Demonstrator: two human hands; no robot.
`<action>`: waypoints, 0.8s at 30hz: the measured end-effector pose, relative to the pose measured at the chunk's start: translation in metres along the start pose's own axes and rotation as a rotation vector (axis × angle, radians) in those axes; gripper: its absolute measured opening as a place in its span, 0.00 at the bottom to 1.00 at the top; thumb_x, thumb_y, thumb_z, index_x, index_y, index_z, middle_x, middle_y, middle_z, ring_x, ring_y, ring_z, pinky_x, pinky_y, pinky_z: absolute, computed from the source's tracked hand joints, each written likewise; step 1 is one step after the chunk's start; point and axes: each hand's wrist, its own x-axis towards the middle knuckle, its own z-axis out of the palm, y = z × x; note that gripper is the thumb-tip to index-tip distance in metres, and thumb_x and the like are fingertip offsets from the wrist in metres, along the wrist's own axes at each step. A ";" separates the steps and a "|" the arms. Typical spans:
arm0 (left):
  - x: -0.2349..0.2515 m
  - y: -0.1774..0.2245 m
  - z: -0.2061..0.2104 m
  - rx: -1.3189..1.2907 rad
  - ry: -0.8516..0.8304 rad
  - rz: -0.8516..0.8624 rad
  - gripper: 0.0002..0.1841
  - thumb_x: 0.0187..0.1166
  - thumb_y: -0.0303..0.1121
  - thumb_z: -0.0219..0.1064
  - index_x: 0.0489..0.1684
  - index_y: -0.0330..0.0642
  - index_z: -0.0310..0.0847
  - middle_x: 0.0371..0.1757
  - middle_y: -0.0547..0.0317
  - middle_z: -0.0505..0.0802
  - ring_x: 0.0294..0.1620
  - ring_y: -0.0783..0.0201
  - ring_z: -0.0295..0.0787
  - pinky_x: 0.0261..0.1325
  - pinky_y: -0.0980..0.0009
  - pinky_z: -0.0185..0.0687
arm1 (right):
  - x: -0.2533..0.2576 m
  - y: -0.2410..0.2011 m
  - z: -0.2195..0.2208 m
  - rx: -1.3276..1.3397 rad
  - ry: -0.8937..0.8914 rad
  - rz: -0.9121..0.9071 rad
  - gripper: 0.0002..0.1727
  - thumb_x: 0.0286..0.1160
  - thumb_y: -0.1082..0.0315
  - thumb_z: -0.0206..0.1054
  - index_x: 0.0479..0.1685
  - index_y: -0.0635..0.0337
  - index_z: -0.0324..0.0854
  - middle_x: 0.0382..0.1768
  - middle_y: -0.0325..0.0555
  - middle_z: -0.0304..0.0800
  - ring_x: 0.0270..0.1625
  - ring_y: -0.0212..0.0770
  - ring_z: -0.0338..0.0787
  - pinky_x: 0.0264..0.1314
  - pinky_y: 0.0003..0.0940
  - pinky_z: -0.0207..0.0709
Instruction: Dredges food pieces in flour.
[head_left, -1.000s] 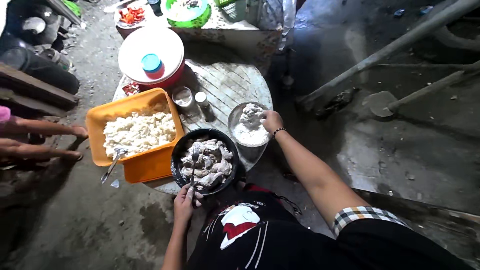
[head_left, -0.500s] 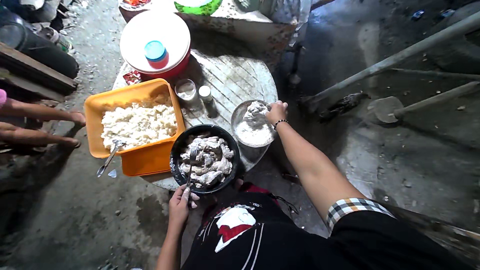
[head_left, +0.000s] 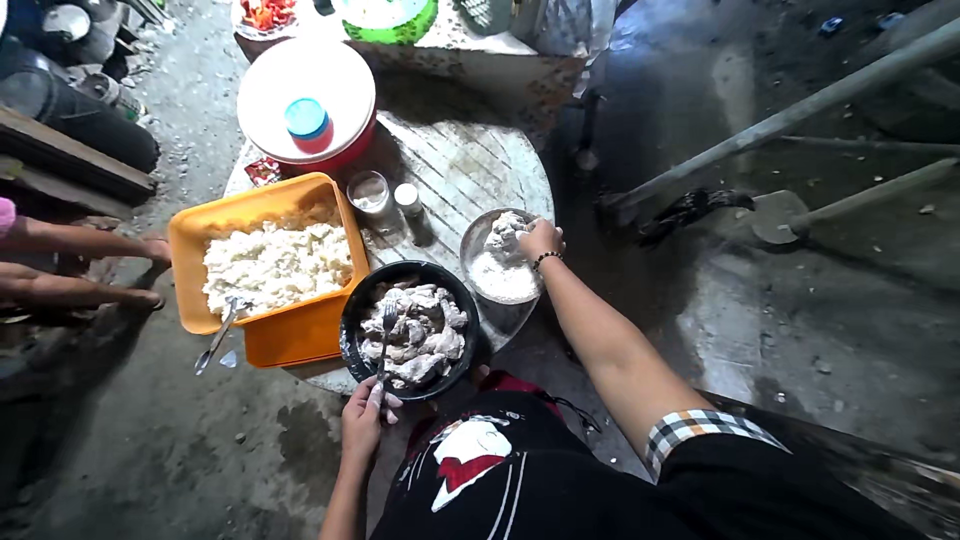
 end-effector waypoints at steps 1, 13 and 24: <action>0.001 0.000 0.000 -0.006 0.001 0.001 0.15 0.92 0.26 0.47 0.64 0.28 0.77 0.24 0.57 0.93 0.15 0.70 0.86 0.19 0.77 0.82 | -0.002 -0.001 -0.001 0.075 -0.006 0.039 0.25 0.79 0.60 0.69 0.69 0.68 0.82 0.68 0.69 0.86 0.75 0.65 0.83 0.78 0.65 0.73; 0.005 0.002 -0.001 0.000 -0.002 -0.025 0.16 0.93 0.27 0.47 0.64 0.29 0.77 0.25 0.54 0.93 0.15 0.69 0.85 0.19 0.76 0.82 | -0.008 -0.022 0.004 0.134 -0.100 0.216 0.27 0.90 0.57 0.55 0.69 0.74 0.80 0.76 0.71 0.78 0.82 0.63 0.77 0.81 0.62 0.70; 0.006 -0.001 -0.003 0.001 -0.009 -0.015 0.15 0.93 0.27 0.48 0.63 0.29 0.78 0.24 0.55 0.93 0.15 0.70 0.86 0.18 0.77 0.82 | -0.002 -0.011 0.010 0.443 -0.044 0.247 0.24 0.91 0.60 0.56 0.65 0.76 0.80 0.70 0.72 0.82 0.75 0.64 0.82 0.78 0.62 0.71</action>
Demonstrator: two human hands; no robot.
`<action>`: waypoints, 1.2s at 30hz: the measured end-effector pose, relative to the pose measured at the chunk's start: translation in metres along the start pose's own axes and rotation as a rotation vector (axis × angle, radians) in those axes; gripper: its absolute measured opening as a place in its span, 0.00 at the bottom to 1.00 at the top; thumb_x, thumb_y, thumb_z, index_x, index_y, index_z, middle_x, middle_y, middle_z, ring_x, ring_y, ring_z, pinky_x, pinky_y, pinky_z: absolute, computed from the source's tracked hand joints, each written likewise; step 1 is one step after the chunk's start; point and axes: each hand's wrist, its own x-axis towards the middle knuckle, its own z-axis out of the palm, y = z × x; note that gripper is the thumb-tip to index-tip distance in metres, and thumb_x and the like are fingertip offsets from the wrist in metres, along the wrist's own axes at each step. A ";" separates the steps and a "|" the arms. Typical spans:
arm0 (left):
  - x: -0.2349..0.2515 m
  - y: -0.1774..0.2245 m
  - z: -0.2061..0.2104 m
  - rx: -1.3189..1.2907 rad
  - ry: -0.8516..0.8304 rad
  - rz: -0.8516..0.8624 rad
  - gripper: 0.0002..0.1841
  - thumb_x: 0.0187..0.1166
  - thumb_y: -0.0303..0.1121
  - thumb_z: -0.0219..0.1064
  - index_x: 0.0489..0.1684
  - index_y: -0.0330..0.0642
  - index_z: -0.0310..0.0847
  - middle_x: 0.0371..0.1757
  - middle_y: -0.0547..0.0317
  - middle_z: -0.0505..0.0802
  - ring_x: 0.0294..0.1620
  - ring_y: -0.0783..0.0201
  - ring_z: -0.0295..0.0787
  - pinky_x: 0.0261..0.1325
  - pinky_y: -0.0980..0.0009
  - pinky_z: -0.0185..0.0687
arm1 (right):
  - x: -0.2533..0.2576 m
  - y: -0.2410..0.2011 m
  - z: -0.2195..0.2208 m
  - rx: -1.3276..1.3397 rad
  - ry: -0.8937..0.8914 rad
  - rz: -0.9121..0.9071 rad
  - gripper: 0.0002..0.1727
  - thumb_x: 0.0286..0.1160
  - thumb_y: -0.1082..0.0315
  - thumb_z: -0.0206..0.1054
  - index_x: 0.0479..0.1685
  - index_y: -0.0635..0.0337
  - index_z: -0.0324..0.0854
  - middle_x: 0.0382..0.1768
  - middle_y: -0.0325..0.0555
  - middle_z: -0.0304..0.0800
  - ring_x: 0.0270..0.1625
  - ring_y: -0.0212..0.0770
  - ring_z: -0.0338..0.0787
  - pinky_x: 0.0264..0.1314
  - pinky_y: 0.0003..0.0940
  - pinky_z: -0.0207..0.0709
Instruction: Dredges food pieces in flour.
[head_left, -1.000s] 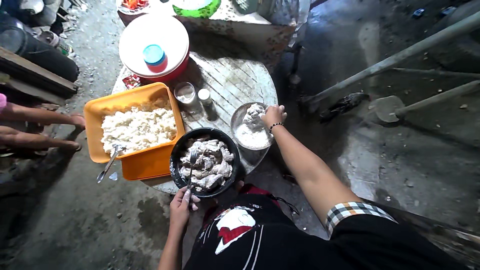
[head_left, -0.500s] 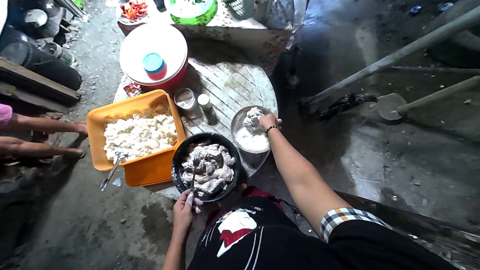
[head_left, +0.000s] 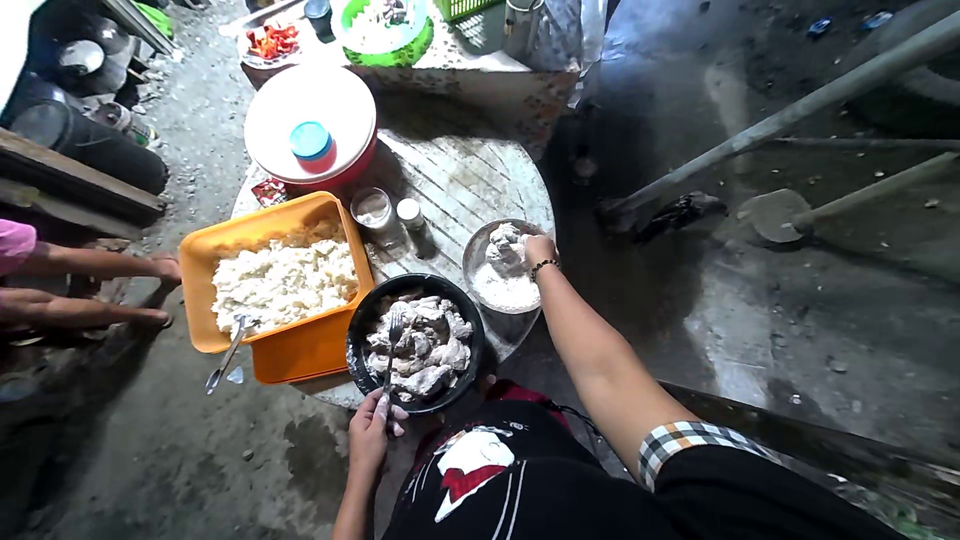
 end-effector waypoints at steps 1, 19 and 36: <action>0.000 0.000 0.000 0.003 -0.002 0.001 0.15 0.93 0.27 0.48 0.64 0.29 0.78 0.25 0.55 0.93 0.15 0.70 0.85 0.19 0.77 0.82 | -0.001 -0.002 -0.001 0.027 -0.003 0.020 0.25 0.92 0.59 0.56 0.66 0.77 0.80 0.70 0.72 0.82 0.75 0.63 0.82 0.77 0.61 0.71; -0.003 -0.002 0.000 -0.008 0.004 -0.006 0.16 0.93 0.28 0.48 0.65 0.28 0.77 0.25 0.54 0.93 0.16 0.69 0.86 0.19 0.76 0.83 | 0.005 -0.004 -0.001 -0.100 0.058 -0.269 0.19 0.69 0.71 0.76 0.61 0.61 0.90 0.61 0.59 0.92 0.68 0.58 0.89 0.74 0.60 0.77; 0.001 -0.001 0.000 0.023 -0.025 0.010 0.16 0.93 0.27 0.46 0.65 0.29 0.77 0.26 0.55 0.93 0.16 0.69 0.86 0.20 0.75 0.83 | -0.029 0.030 -0.001 -0.083 -0.173 -0.772 0.13 0.63 0.76 0.77 0.47 0.68 0.90 0.50 0.56 0.94 0.54 0.47 0.93 0.66 0.48 0.86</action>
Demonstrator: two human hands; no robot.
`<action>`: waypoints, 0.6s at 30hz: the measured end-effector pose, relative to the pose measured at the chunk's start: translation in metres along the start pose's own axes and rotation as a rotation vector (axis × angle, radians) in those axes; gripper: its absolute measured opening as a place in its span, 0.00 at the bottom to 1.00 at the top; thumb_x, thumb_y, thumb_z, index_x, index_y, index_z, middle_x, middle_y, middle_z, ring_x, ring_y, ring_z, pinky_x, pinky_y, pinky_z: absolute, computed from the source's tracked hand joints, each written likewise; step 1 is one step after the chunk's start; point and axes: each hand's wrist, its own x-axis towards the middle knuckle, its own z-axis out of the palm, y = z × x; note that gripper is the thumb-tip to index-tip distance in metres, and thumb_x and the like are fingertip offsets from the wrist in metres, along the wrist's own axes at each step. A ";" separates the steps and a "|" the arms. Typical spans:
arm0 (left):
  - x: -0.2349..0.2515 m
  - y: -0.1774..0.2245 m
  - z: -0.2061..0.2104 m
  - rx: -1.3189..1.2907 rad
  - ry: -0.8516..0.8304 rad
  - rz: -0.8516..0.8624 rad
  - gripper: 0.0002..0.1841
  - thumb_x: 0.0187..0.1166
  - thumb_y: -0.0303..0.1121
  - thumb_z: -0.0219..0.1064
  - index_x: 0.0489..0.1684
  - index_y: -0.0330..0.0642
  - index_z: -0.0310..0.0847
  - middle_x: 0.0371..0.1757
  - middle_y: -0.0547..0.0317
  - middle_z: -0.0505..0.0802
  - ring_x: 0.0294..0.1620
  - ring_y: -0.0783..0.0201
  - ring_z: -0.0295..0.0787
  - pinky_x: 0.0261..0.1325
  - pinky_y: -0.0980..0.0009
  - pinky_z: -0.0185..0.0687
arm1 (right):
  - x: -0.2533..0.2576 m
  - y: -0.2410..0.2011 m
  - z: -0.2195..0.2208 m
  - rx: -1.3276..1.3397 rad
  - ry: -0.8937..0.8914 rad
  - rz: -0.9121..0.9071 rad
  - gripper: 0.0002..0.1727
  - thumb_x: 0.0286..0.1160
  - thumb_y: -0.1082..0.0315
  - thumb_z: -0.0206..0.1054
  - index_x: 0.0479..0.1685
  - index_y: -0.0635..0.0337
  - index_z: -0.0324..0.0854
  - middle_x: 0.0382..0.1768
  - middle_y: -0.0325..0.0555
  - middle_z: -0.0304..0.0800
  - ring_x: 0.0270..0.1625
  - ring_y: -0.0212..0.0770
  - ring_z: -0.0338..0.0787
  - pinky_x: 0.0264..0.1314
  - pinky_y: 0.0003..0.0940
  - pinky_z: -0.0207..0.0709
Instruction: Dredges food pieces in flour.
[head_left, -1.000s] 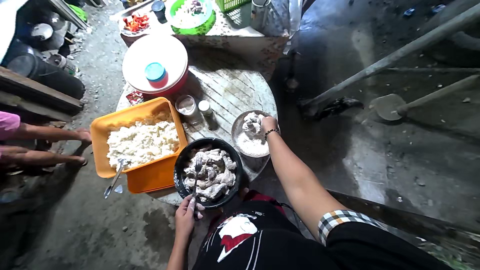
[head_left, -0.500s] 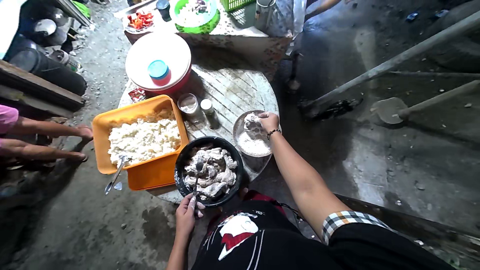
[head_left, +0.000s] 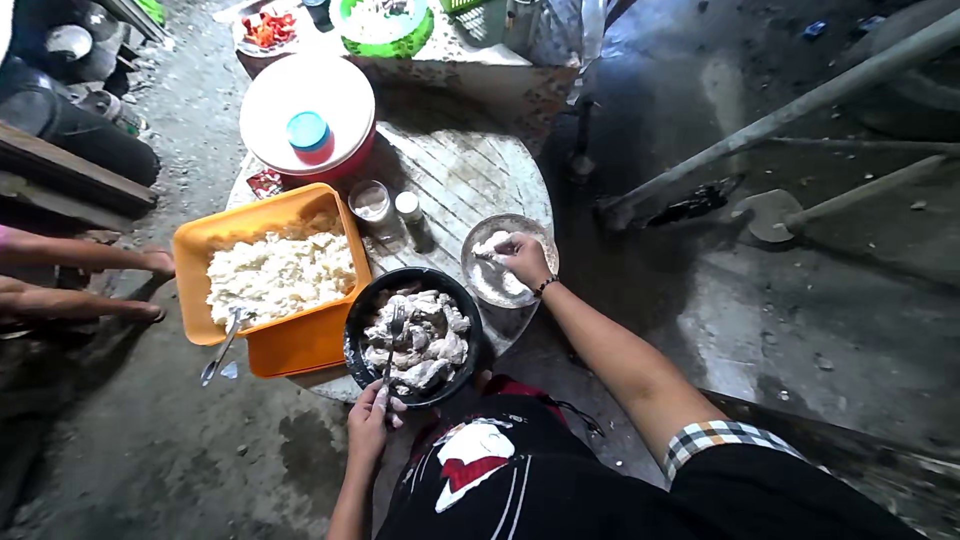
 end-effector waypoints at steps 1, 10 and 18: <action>0.000 0.000 0.000 -0.002 -0.001 0.004 0.16 0.93 0.27 0.46 0.65 0.29 0.77 0.25 0.55 0.93 0.16 0.70 0.85 0.20 0.76 0.83 | -0.006 0.007 0.003 -0.082 -0.042 -0.068 0.11 0.63 0.77 0.76 0.45 0.69 0.90 0.52 0.57 0.93 0.57 0.49 0.93 0.69 0.49 0.85; -0.002 0.000 -0.001 -0.004 0.013 -0.010 0.16 0.93 0.27 0.47 0.65 0.28 0.78 0.25 0.56 0.93 0.16 0.70 0.85 0.19 0.76 0.83 | -0.029 0.042 -0.019 -0.500 -0.481 -0.280 0.09 0.74 0.81 0.68 0.47 0.69 0.91 0.64 0.58 0.90 0.68 0.56 0.89 0.77 0.54 0.78; -0.002 0.002 0.002 0.003 0.004 0.004 0.16 0.93 0.27 0.47 0.64 0.29 0.78 0.24 0.56 0.93 0.15 0.70 0.85 0.19 0.76 0.82 | -0.032 0.037 -0.019 -0.629 -0.644 -0.220 0.09 0.80 0.76 0.65 0.46 0.71 0.91 0.60 0.60 0.92 0.67 0.58 0.89 0.76 0.53 0.78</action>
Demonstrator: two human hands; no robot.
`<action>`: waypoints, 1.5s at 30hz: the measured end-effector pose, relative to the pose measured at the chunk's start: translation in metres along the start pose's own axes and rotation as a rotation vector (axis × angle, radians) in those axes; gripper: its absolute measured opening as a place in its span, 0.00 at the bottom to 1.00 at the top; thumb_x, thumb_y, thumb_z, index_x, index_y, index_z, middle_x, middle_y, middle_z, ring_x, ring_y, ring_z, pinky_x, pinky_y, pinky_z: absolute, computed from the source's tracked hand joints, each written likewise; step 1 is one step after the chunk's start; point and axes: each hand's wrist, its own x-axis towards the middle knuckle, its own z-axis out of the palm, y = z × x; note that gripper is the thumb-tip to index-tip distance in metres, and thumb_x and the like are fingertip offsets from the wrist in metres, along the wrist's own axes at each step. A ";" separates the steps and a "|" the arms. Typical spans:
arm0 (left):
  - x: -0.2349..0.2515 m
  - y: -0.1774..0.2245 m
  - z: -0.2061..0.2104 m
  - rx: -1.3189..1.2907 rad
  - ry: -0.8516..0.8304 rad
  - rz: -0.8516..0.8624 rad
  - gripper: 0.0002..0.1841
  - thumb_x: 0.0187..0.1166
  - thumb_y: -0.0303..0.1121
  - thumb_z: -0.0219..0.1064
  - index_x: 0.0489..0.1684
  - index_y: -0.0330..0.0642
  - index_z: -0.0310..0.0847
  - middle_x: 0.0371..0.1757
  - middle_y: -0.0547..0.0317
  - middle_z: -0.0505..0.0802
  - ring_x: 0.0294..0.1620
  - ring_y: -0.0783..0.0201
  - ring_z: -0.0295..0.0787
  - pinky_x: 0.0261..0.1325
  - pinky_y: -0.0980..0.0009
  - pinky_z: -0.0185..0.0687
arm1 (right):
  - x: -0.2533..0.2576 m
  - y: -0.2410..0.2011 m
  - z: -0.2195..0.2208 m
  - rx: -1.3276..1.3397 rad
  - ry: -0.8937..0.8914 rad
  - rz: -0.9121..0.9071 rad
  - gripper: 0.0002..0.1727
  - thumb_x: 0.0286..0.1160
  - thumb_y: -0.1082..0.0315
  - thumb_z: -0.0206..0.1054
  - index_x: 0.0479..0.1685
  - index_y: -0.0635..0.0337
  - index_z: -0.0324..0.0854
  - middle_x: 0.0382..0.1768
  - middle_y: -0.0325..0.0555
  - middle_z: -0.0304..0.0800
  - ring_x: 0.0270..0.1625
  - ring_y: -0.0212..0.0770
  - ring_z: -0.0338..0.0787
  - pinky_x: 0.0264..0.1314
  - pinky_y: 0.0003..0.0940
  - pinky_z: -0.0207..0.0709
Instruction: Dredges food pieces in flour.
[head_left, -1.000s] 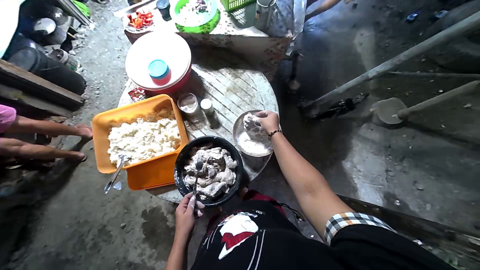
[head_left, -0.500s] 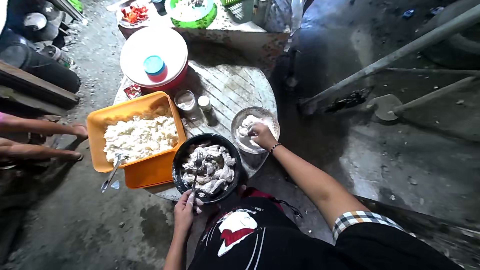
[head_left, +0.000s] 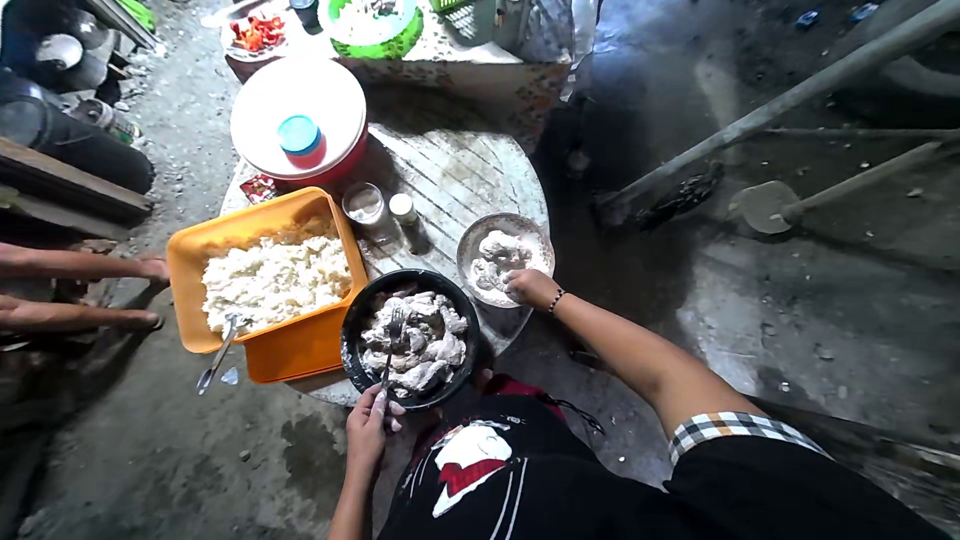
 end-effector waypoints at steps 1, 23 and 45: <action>0.000 0.000 0.000 -0.001 0.002 0.000 0.16 0.93 0.27 0.47 0.63 0.29 0.78 0.24 0.56 0.93 0.15 0.70 0.85 0.19 0.77 0.82 | 0.000 0.000 0.001 -0.011 0.000 0.005 0.09 0.80 0.76 0.65 0.45 0.71 0.91 0.58 0.61 0.92 0.66 0.58 0.90 0.75 0.53 0.78; 0.001 -0.002 0.001 -0.027 0.010 0.020 0.16 0.93 0.27 0.48 0.65 0.28 0.77 0.25 0.55 0.93 0.16 0.70 0.86 0.19 0.76 0.82 | 0.020 -0.015 0.001 0.504 0.385 0.265 0.14 0.70 0.74 0.74 0.55 0.63 0.93 0.68 0.63 0.85 0.68 0.60 0.86 0.71 0.59 0.80; -0.003 -0.006 -0.002 -0.036 0.024 0.003 0.16 0.93 0.27 0.49 0.65 0.28 0.78 0.26 0.54 0.93 0.16 0.68 0.86 0.19 0.74 0.84 | 0.024 -0.006 -0.043 0.309 0.210 0.629 0.17 0.74 0.58 0.74 0.46 0.65 0.92 0.50 0.66 0.93 0.58 0.66 0.92 0.64 0.72 0.79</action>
